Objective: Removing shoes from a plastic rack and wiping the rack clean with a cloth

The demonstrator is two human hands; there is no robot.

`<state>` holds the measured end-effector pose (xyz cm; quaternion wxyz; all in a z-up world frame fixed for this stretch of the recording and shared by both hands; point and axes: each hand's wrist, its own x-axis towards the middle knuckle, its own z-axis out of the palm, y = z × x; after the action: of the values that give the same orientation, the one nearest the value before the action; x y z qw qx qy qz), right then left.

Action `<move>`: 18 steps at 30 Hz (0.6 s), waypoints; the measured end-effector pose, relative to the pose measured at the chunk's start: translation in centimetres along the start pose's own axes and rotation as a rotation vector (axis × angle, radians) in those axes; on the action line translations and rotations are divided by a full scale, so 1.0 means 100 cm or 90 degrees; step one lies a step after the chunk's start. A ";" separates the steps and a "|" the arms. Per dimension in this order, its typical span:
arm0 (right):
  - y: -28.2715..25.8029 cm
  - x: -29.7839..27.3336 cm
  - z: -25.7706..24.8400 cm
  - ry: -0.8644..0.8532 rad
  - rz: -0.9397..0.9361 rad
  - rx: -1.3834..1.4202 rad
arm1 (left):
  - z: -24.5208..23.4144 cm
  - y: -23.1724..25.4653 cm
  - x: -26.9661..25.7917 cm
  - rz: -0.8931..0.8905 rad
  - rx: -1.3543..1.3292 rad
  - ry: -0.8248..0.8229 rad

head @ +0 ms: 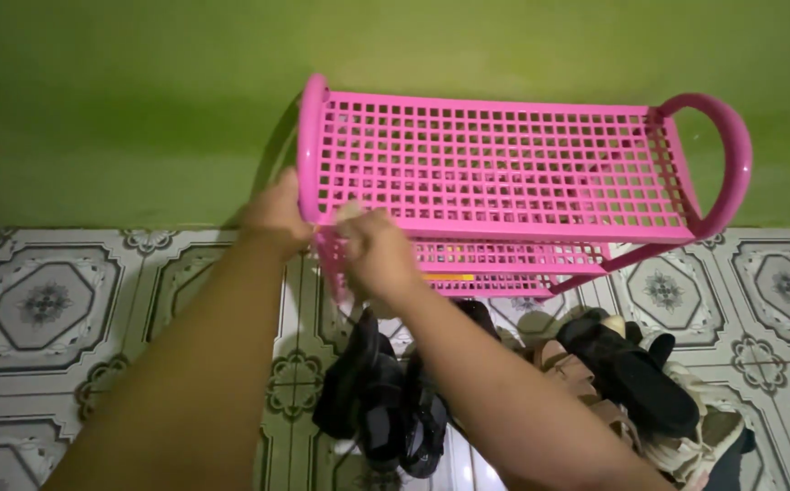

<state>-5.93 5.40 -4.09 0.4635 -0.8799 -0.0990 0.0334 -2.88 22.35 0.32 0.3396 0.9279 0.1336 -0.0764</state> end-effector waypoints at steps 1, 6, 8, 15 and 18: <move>0.005 0.002 0.016 -0.001 -0.005 0.003 | 0.000 -0.002 0.000 -0.001 0.002 0.005; 0.007 0.000 0.041 0.233 -0.109 0.048 | 0.006 -0.021 0.011 0.165 0.003 0.113; -0.001 0.000 0.027 0.268 -0.110 0.046 | 0.006 -0.020 0.006 0.145 0.018 0.100; -0.012 0.031 0.024 0.047 -0.148 -0.153 | 0.014 -0.034 0.018 0.168 0.051 0.095; 0.008 0.040 0.031 -0.017 -0.185 -0.146 | 0.007 -0.024 0.016 0.143 0.026 0.058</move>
<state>-2.40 8.31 -6.34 0.3584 -0.9031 -0.2342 -0.0335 -2.16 23.99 -2.02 0.3203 0.9464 0.0424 0.0018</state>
